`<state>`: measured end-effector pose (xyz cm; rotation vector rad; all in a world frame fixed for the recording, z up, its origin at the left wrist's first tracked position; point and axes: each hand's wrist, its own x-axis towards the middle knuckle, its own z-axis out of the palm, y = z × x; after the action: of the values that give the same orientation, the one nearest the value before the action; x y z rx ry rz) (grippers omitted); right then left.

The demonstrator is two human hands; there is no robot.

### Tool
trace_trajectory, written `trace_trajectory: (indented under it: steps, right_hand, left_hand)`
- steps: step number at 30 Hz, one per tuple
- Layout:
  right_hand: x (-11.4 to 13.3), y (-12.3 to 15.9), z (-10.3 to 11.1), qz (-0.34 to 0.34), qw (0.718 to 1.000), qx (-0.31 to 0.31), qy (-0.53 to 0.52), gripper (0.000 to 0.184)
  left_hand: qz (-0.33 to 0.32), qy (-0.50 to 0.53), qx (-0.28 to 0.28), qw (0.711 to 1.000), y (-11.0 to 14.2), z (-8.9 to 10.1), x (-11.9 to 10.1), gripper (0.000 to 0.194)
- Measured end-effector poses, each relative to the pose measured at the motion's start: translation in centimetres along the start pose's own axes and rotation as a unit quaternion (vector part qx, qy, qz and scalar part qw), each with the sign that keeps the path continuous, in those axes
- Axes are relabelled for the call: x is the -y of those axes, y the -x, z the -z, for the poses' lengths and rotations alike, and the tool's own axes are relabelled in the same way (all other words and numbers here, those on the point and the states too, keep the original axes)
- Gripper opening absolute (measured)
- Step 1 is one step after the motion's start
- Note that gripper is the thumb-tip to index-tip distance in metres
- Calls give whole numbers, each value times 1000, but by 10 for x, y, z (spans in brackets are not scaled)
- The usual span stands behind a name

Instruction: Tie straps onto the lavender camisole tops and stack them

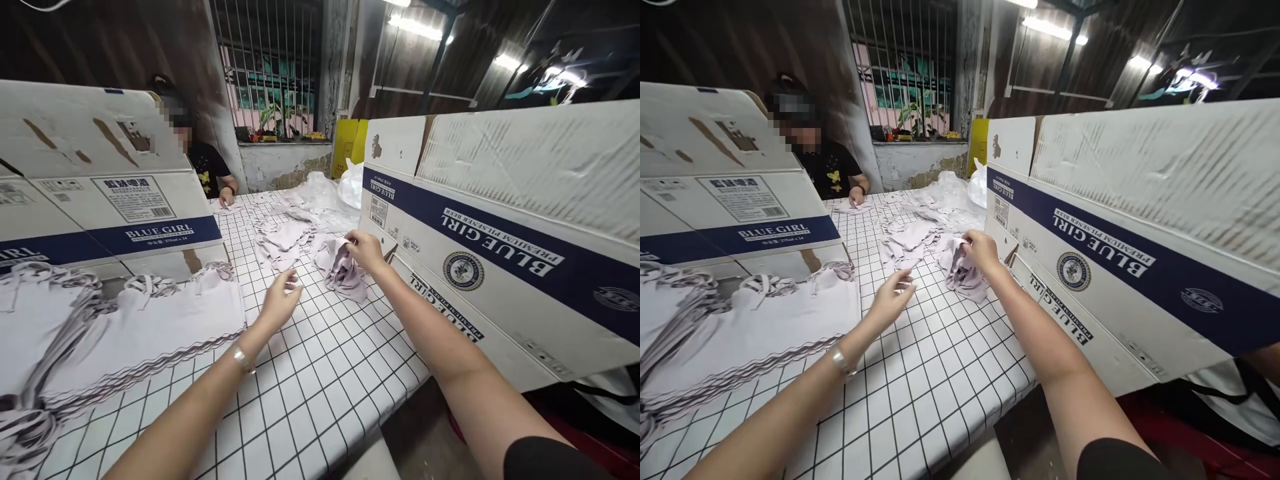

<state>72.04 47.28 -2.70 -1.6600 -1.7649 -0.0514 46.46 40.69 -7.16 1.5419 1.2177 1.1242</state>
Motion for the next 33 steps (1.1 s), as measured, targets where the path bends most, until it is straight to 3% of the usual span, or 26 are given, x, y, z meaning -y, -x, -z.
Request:
trace_trajectory:
  steps: [4, 7, 9, 12, 15, 17, 19, 21, 24, 25, 29, 31, 33]
  right_hand:
    - [40, -1, 45, 56, 982, -98, -151, 15]
    - [59, 6, 79, 66, 964, -109, -235, 11]
    - [60, 20, 94, 44, 957, -95, -270, 10]
    - [43, 52, 97, -10, 966, -54, -252, 19]
    - [12, 94, 77, -68, 987, 14, -147, 30]
    - [-9, 122, 59, -112, 987, 79, -80, 26]
    - [-27, 147, 44, -152, 980, 124, -34, 16]
    - [-37, 166, 36, -173, 979, 109, 2, 19]
    - [-32, 187, 36, -178, 984, 15, 16, 21]
    - [-26, 193, 37, -172, 985, 15, 6, 21]
    - [11, 211, 39, -118, 980, 151, -59, 28]
    - [26, 211, 40, -114, 969, 164, -147, 25]
    - [39, 202, 45, -138, 927, 173, -303, 25]
  left_hand:
    - [-18, 92, 25, 995, -13, -64, -41, 60]
    - [-47, 156, 47, 985, -8, -75, -67, 50]
    - [-46, 173, 41, 983, 2, -63, -76, 32]
    - [-11, 151, 34, 988, 27, -24, -75, 20]
    - [75, 118, 91, 986, 55, 18, -59, 30]
    - [136, 106, 109, 979, 73, 38, -42, 34]
    - [182, 82, 103, 974, 89, 49, -25, 36]
    - [205, 39, 109, 972, 101, 50, -10, 35]
    - [177, -30, 143, 973, 110, 35, 5, 33]
    - [154, -48, 163, 973, 111, 26, 8, 32]
    - [83, -67, 234, 966, 110, -14, 14, 26]
    - [78, -68, 241, 965, 106, -33, 13, 29]
    - [69, -74, 219, 970, 100, -48, 11, 47]
